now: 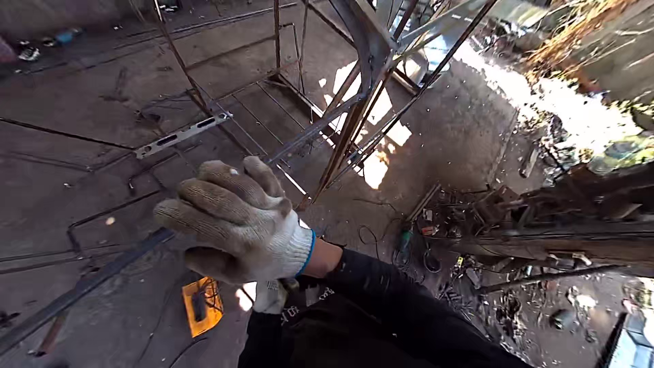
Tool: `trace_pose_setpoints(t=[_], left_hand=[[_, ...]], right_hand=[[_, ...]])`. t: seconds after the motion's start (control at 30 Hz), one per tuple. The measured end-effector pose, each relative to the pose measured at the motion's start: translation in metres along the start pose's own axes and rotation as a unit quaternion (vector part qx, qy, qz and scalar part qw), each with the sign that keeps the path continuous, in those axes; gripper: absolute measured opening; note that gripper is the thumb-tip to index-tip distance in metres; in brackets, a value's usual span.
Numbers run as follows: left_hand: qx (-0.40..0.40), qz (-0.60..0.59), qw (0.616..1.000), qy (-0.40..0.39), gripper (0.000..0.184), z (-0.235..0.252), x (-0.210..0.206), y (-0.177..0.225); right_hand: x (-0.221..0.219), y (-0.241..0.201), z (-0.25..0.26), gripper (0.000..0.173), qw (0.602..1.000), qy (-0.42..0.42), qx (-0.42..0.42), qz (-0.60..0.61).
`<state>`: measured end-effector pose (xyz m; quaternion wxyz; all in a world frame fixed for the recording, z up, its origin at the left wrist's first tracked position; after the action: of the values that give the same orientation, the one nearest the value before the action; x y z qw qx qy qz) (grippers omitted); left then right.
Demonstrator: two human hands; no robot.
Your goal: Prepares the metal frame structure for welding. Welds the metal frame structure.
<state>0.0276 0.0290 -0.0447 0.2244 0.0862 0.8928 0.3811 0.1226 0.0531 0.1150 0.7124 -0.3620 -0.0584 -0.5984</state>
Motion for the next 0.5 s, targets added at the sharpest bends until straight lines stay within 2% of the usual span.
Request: trace_pose_setpoints(t=[0.03,0.07,0.13,0.2,0.27,0.3,0.37,0.47,0.5], left_hand=[[0.007,0.019,0.999,0.033,0.025,0.008,0.015,-0.019],[-0.002,0.012,1.000,0.026,0.023,0.018,0.034,-0.043],[-0.085,-0.024,0.995,-0.042,0.029,0.039,0.074,-0.096],[-0.098,-0.001,0.994,-0.049,0.037,0.036,0.084,-0.116],[-0.128,0.054,0.990,-0.017,0.026,0.013,0.067,-0.105],[-0.166,0.068,0.983,-0.032,0.022,0.003,0.060,-0.103],[-0.228,0.090,0.965,-0.096,0.028,-0.007,0.043,-0.110],[-0.202,0.154,0.956,-0.148,0.048,-0.025,-0.022,-0.106],[-0.200,0.171,0.950,-0.169,0.051,-0.031,-0.041,-0.106]], right_hand=[[0.002,0.000,0.000,0.037,1.000,-0.001,0.000,0.010],[0.002,0.000,0.000,0.039,1.000,-0.008,-0.001,0.009],[0.003,0.002,0.000,0.042,1.000,-0.022,-0.001,0.008],[0.015,0.002,-0.004,0.044,0.997,-0.040,0.007,0.062],[0.046,0.007,-0.023,0.042,0.986,-0.053,-0.006,0.159],[0.063,0.014,-0.042,0.040,0.980,-0.051,-0.020,0.190],[0.093,0.041,-0.095,0.034,0.972,-0.044,-0.080,0.218],[0.128,0.103,-0.188,0.023,0.934,-0.004,-0.277,0.227],[0.137,0.119,-0.213,0.025,0.912,0.008,-0.350,0.214]])
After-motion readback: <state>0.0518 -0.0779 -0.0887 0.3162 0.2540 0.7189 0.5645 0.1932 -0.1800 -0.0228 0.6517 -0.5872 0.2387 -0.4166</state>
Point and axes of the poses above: each hand's wrist, its own z-axis towards the middle knuckle, its own x-axis out of the back of the hand, y = z × x, the point moved 6 cm from there along z, towards the middle knuckle, and after that the axes turned 12 degrees about -x, right-handed, at the moved point
